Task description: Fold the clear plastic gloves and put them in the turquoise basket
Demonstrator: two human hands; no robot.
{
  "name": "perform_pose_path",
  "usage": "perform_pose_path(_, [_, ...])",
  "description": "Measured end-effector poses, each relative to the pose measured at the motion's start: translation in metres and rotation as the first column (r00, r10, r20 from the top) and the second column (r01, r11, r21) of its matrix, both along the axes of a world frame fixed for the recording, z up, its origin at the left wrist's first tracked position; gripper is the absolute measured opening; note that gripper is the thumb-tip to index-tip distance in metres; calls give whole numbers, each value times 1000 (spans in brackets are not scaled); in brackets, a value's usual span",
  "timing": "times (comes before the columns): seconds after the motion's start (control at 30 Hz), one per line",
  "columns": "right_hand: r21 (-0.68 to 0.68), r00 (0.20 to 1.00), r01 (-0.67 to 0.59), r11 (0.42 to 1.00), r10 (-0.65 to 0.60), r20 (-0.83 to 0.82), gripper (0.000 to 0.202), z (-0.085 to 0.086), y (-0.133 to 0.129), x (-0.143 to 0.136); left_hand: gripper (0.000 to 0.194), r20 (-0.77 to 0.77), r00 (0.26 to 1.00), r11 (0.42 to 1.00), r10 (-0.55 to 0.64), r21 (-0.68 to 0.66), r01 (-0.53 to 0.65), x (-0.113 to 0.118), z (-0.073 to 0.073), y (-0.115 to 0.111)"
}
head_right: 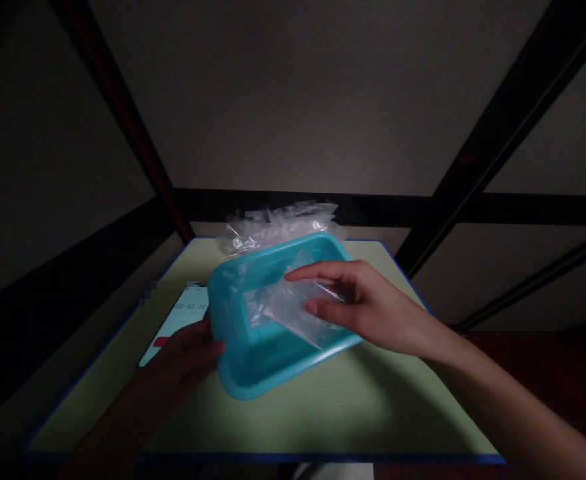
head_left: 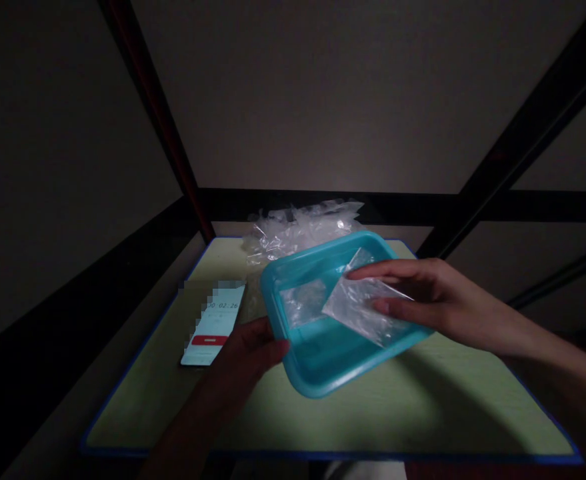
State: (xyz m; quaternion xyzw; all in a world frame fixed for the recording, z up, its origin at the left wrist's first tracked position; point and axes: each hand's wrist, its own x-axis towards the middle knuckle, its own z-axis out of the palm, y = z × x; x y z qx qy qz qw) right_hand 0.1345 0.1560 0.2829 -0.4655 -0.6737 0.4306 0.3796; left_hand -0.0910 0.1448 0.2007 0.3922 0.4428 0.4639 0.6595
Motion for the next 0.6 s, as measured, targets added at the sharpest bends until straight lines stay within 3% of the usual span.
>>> perform_pose_path(0.13, [-64,970,-213,975,219,102,28,-12,16,-1,14,42,979,980,-198,-22,199,0,-6,-3])
perform_pose_path(0.3, [-236,842,-458,857,504,192,32,-35,24,-11,19,15,949,949,-313,-10,314,-2,-12,-3])
perform_pose_path(0.6, [-446,687,-589,673,708,161,29,-65,34,-17,24,52,935,935,-350,-49,352,-2,-20,-4])
